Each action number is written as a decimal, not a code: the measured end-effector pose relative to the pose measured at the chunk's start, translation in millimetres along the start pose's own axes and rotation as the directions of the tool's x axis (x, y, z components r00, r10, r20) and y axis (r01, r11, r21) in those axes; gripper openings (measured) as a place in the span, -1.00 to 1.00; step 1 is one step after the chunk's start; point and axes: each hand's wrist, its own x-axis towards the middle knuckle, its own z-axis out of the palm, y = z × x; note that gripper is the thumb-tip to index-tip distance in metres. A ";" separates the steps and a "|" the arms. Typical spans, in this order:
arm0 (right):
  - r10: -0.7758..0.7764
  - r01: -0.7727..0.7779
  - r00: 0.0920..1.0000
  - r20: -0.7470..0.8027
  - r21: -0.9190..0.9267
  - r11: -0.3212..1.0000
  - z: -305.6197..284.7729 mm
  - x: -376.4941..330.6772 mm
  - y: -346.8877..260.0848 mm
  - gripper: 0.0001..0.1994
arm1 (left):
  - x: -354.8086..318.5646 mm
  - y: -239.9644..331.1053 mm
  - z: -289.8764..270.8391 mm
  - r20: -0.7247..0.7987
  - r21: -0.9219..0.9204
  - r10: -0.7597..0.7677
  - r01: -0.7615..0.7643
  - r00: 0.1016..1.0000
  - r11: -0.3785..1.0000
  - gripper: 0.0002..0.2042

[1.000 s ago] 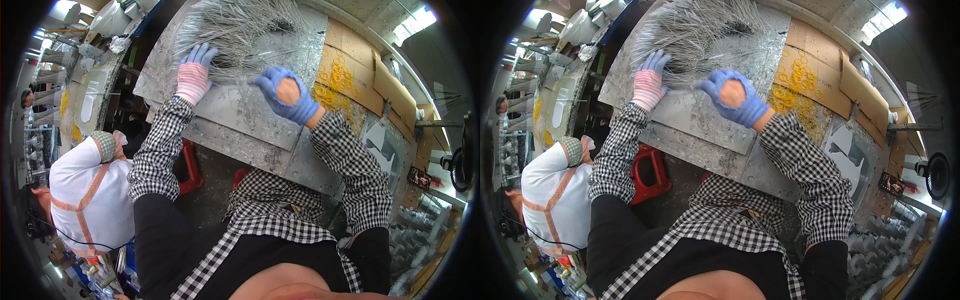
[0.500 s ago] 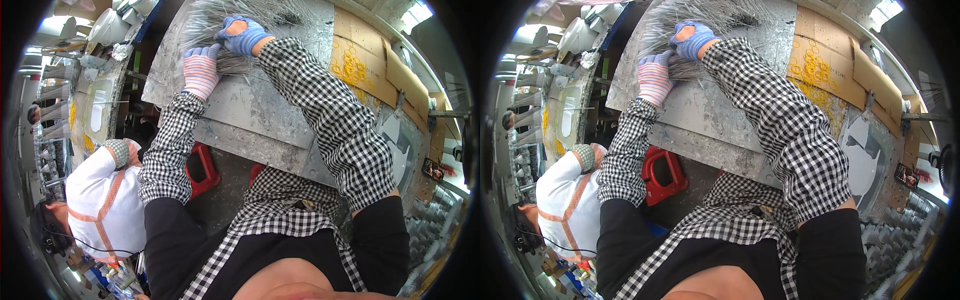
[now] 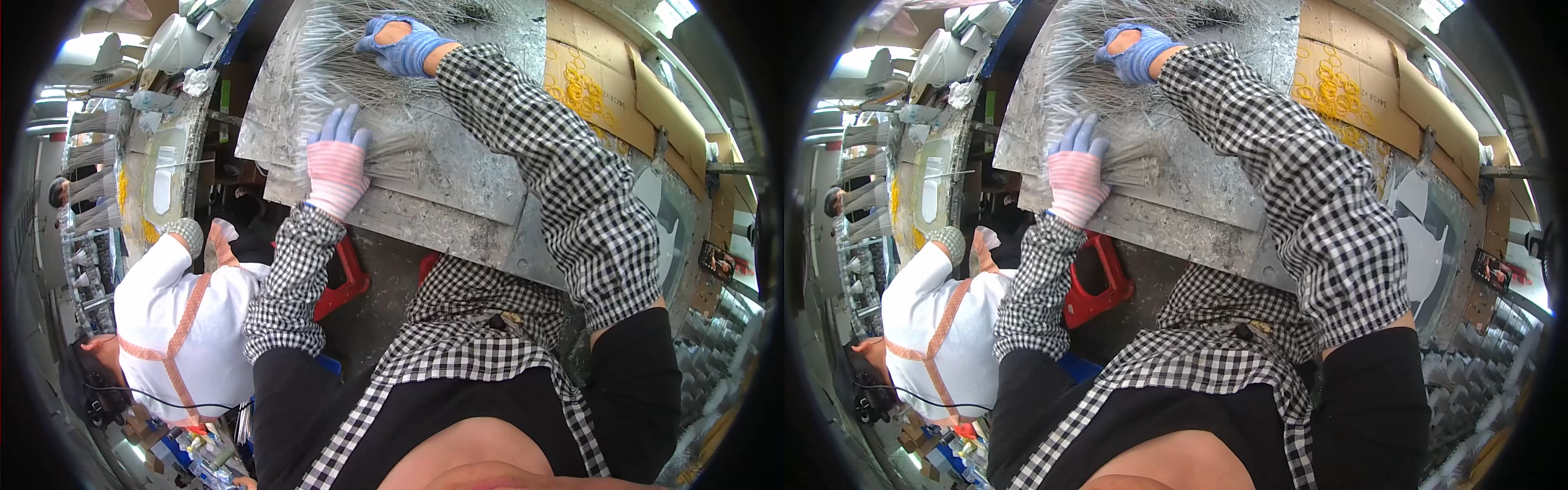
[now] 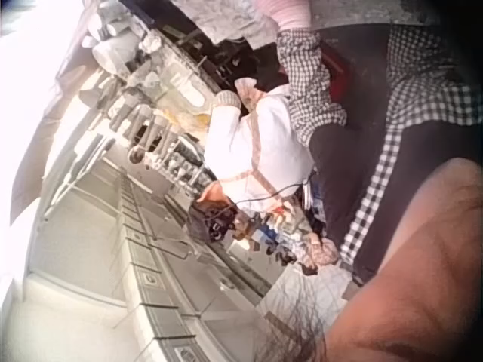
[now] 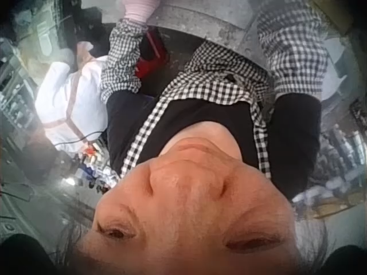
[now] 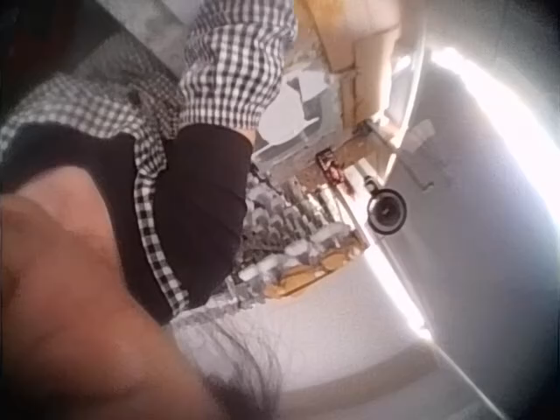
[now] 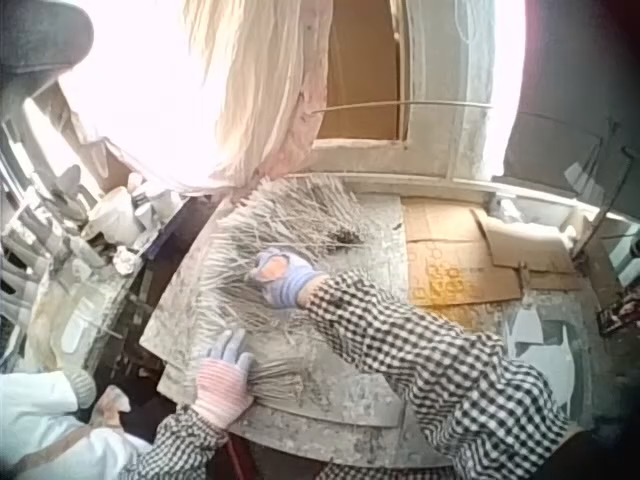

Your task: Assembling brush bristles by dipping bundles into glue and securing them.

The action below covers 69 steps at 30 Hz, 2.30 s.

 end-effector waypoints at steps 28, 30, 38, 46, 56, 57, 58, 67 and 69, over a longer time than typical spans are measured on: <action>-0.288 0.289 0.956 -0.058 0.016 0.957 26.5 -43.4 -49.0 -0.77 | -5.9 32.7 -20.0 0.311 0.114 -0.130 0.099 0.941 0.989 -0.30; -0.272 0.264 0.962 0.017 0.196 0.945 30.6 -43.1 -59.0 -0.76 | 3.1 30.4 -19.2 0.394 0.116 -0.159 0.123 0.905 0.986 -0.31; -0.319 0.288 0.942 -0.108 -0.232 0.929 44.6 -50.0 -41.8 -0.81 | -38.3 37.9 0.0 0.283 0.144 -0.165 0.128 0.945 0.981 -0.36; -0.136 0.118 0.988 -0.070 -0.217 0.969 27.9 -79.5 -55.2 -0.86 | -73.8 54.8 -12.4 0.341 0.052 -0.219 0.214 0.914 0.975 -0.44; 0.265 -0.235 0.960 -0.088 0.263 0.936 17.7 -268.0 -107.5 -0.78 | -105.1 59.4 -25.0 0.306 -0.084 -0.222 0.259 0.926 0.962 -0.61; 0.225 -0.184 0.955 -0.192 0.211 0.960 25.1 -269.3 -109.9 -0.81 | -109.7 59.1 -24.5 0.293 -0.104 -0.215 0.255 0.931 0.961 -0.62; 0.191 -0.167 0.971 -0.146 0.162 0.972 32.1 -268.9 -111.8 -0.83 | -114.4 59.1 -23.3 0.278 -0.124 -0.210 0.252 0.937 0.960 -0.63; 0.015 -0.022 0.998 -0.058 -0.115 0.993 1.4 -294.4 -92.1 -0.88 | -152.5 51.7 -34.2 0.716 -0.690 -0.269 0.712 0.644 -0.132 -0.62; 0.061 -0.069 0.995 -0.078 -0.108 0.992 -30.0 -303.2 -79.7 -0.86 | -150.3 56.6 -40.9 0.722 -0.666 -0.106 0.645 0.684 -0.376 -0.59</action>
